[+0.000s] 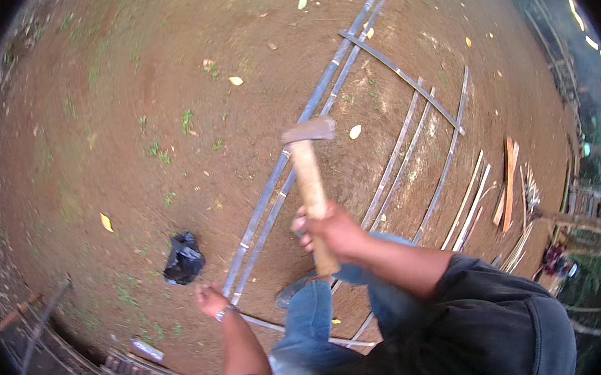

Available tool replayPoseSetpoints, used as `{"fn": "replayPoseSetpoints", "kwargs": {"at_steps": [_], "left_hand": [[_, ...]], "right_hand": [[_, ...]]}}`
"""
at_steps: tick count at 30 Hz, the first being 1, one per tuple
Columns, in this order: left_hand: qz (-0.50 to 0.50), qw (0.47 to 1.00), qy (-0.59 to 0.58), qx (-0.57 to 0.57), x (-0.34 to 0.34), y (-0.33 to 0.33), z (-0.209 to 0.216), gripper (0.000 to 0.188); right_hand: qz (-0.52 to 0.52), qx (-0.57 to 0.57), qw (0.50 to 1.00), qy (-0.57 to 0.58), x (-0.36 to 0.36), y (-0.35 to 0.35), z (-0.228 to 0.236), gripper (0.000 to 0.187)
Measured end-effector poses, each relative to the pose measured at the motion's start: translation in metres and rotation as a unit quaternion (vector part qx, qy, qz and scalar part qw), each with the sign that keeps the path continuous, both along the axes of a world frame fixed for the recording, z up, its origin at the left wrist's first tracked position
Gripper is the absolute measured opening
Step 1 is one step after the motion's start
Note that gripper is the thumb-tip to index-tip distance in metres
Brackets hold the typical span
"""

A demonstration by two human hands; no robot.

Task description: The person measures bamboo poles using a tape measure and secures them together with a hammer and nails to form a rectangular frame. They adjust the position of the poles and repeatedly hammer nails into the joints to assemble the structure.

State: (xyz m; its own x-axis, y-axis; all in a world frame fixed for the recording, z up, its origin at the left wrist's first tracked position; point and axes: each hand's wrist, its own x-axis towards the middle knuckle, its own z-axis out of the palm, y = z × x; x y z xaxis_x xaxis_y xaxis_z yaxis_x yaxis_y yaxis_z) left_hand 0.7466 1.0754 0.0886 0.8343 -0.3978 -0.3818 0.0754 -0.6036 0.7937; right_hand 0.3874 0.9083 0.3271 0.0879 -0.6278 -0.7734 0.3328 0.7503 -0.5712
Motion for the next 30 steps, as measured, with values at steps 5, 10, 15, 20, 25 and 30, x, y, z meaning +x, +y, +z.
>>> {"fn": "replayPoseSetpoints", "kwargs": {"at_steps": [5, 10, 15, 20, 25, 30], "left_hand": [[-0.142, 0.961, 0.228, 0.059, -0.093, -0.025, 0.08, 0.024], [-0.388, 0.876, 0.242, 0.152, -0.185, -0.093, 0.11, 0.019], [-0.402, 0.838, 0.278, 0.242, -0.321, -0.192, 0.119, 0.012], [-0.617, 0.75, 0.037, 0.235, -0.502, -0.385, 0.041, 0.021], [-0.66, 0.75, -0.042, 0.019, -0.642, -0.563, -0.096, 0.017], [-0.801, 0.543, -0.188, -0.165, -0.697, -0.648, -0.186, 0.015]], "right_hand": [[-0.078, 0.003, 0.99, 0.119, -0.17, -0.054, 0.033, 0.028], [-0.098, -0.02, 0.955, 0.28, -0.352, -0.143, 0.004, 0.027], [-0.023, 0.015, 0.896, 0.443, -0.473, -0.291, -0.129, 0.026], [-0.007, 0.01, 0.892, 0.451, -0.551, -0.387, -0.296, 0.036], [-0.013, 0.0, 0.888, 0.46, -0.57, -0.479, -0.382, 0.037], [-0.047, -0.011, 0.886, 0.461, -0.555, -0.512, -0.431, 0.036]]}}
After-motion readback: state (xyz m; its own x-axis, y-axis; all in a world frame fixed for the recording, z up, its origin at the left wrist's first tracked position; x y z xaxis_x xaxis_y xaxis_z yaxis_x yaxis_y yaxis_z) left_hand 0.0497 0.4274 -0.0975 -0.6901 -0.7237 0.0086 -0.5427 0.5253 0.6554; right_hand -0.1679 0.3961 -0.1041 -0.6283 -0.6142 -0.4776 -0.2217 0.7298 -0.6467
